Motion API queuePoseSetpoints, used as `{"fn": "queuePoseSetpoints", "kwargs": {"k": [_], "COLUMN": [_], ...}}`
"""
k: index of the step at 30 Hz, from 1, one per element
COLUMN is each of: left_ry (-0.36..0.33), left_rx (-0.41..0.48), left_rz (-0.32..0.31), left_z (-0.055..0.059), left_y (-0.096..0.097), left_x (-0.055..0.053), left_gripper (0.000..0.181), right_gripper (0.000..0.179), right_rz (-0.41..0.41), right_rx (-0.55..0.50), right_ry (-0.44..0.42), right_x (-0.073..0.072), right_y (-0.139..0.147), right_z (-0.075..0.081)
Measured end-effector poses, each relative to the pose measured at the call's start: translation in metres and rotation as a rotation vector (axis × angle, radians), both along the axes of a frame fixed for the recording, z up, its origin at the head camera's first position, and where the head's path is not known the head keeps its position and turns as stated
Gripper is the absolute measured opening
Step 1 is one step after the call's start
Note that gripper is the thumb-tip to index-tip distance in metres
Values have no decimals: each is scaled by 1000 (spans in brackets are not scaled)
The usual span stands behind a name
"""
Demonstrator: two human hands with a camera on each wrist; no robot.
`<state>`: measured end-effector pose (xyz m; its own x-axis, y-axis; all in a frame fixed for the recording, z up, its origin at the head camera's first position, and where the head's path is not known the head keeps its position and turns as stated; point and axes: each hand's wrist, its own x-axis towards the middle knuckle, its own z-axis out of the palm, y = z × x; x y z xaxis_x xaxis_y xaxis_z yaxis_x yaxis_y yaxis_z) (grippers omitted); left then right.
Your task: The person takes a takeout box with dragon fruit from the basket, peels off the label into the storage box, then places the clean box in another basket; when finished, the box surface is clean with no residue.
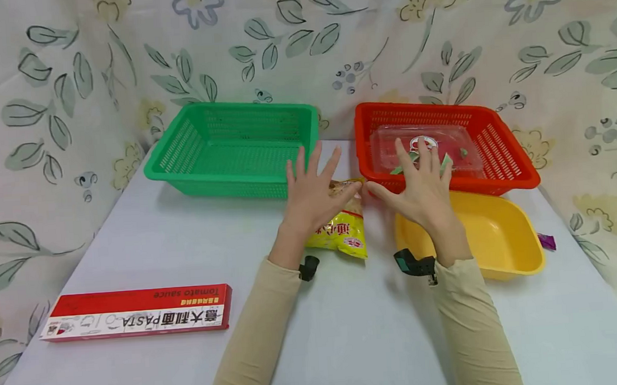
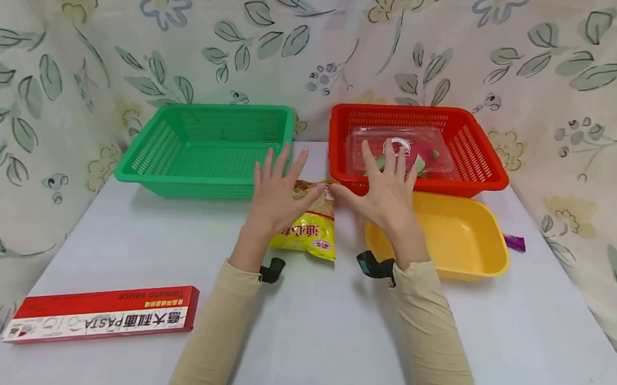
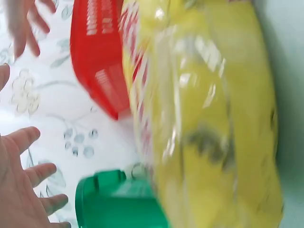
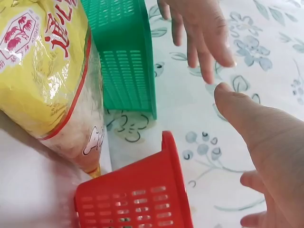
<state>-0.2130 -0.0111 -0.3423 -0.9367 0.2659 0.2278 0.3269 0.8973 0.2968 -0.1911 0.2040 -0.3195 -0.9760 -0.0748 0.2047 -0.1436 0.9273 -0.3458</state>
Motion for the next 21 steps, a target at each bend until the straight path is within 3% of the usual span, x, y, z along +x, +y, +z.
{"fn": "queuePoseSetpoints", "kwargs": {"k": [9,21], "left_ry": [-26,-89], "left_rx": [-96,-78], "left_rz": [-141,-257], "left_z": [-12,-21], "left_y": [26,45], "left_x": [2,6], "left_gripper": [79,76], "right_gripper": [99,88], "right_rz": [-13,-16], "right_rx": [-34,-102], "right_ry": [-40,-26], "right_x": [0,-4], "right_y": [7,25], "right_z": [2,11]}}
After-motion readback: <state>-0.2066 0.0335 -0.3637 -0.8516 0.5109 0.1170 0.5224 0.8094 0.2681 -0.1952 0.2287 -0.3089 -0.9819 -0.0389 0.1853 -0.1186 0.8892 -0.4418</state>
